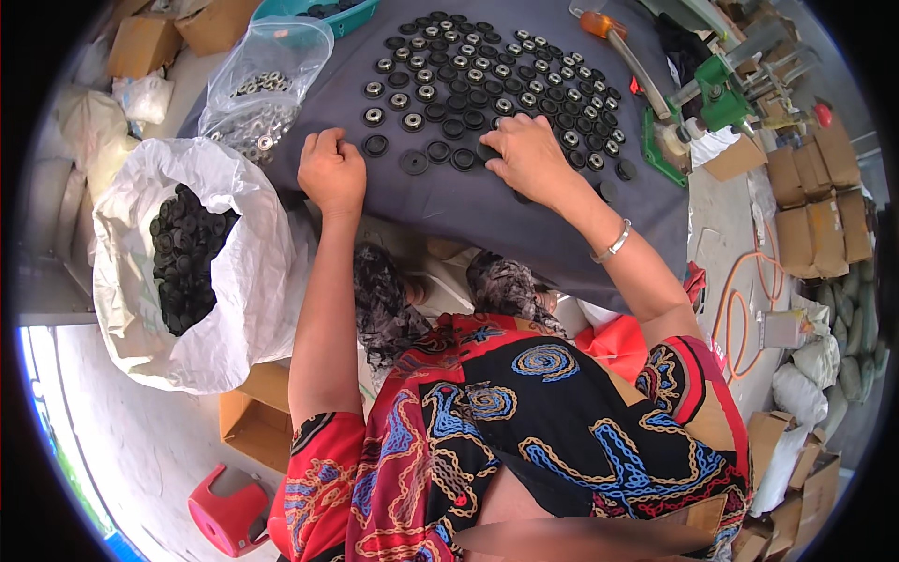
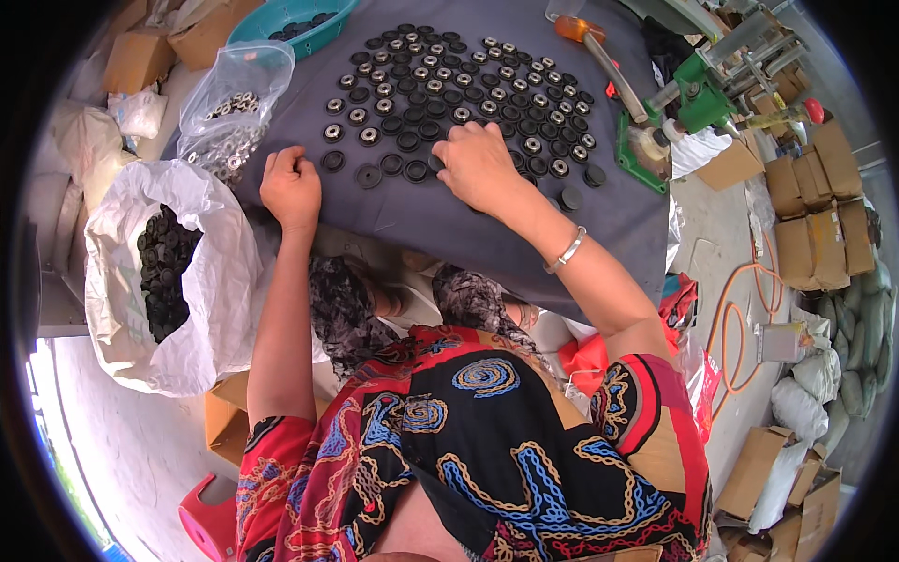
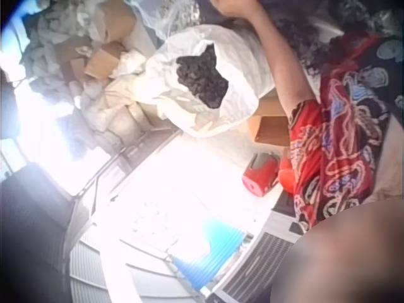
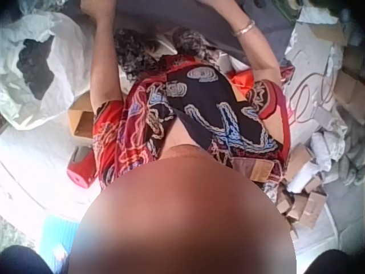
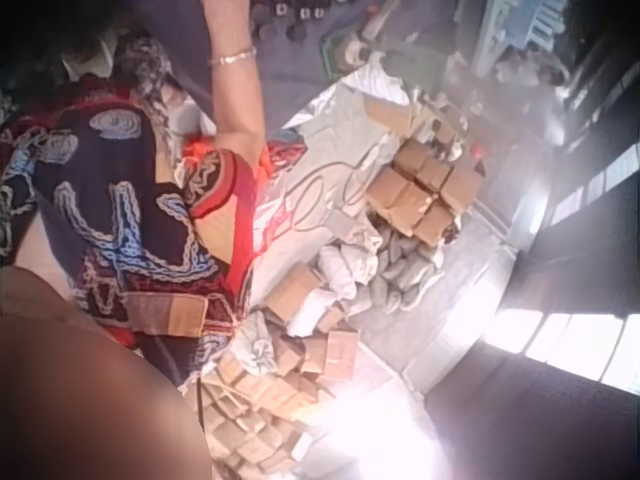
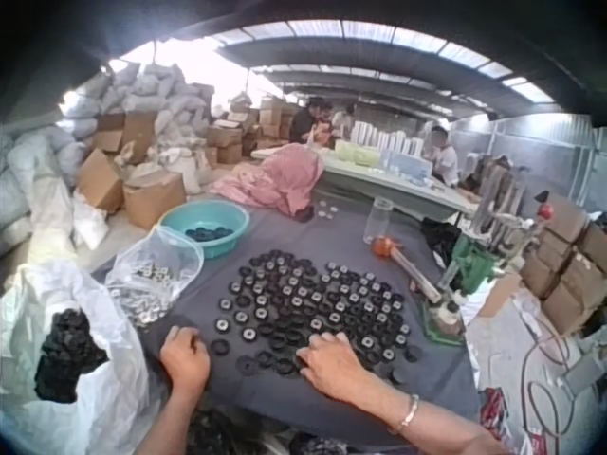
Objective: The person inserts metal bearings into circular plastic rings on a table by hand, taps the bearings into the rings using a mallet, and places plastic caps over the assemblies.
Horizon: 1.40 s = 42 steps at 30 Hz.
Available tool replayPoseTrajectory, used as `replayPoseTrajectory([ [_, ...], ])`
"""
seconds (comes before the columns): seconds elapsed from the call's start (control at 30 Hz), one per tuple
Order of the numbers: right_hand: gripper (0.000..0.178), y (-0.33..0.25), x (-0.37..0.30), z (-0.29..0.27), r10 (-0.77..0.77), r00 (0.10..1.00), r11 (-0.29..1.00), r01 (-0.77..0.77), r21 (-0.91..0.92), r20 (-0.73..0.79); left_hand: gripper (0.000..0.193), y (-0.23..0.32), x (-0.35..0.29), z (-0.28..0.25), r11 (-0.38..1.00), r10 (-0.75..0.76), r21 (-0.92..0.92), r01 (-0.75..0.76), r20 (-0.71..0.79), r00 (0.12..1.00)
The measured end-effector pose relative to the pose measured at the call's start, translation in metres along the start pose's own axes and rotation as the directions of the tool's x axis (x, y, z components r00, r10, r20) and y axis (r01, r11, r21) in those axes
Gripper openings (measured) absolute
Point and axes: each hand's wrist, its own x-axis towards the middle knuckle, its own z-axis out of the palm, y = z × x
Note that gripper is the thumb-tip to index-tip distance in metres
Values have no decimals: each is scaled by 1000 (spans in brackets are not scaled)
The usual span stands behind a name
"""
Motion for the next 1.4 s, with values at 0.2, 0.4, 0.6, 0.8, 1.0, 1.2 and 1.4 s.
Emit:
replayPoseTrajectory([
  [0.2, 24, -22, -2, 8, -167, 925, 985, 145, -89, -342, 13, 4, 1, -1, 1000, -2, 11, 2, 26, 1000],
  [0.4, 12, -35, 2, 22, -230, 949, 965, 194, -175, -217, 14, 0, -1, 0, 999, 17, 44, -18, 33, 999],
  [0.6, 31, -48, -14, 34, -190, 905, 959, 254, 127, -380, 13, 5, 0, -3, 1000, 10, 26, -11, 42, 999],
  [0.8, 24, -53, -17, 42, -126, 874, 922, 278, 270, -470, 13, 4, 1, -2, 999, 6, 32, -7, 43, 999],
  [1.0, 21, -48, -26, 24, -174, 968, 983, 180, 21, -182, 13, 4, 0, -1, 1000, -2, 24, 0, 47, 999],
  [1.2, 29, -8, -2, -3, -25, 961, 995, 51, 87, -274, 14, 1, 0, -2, 999, 11, 31, -12, 23, 1000],
  [1.4, 36, 42, 19, -6, 129, 989, 983, -117, 139, -76, 14, 1, 0, -2, 1000, -11, 8, 10, 50, 999],
])
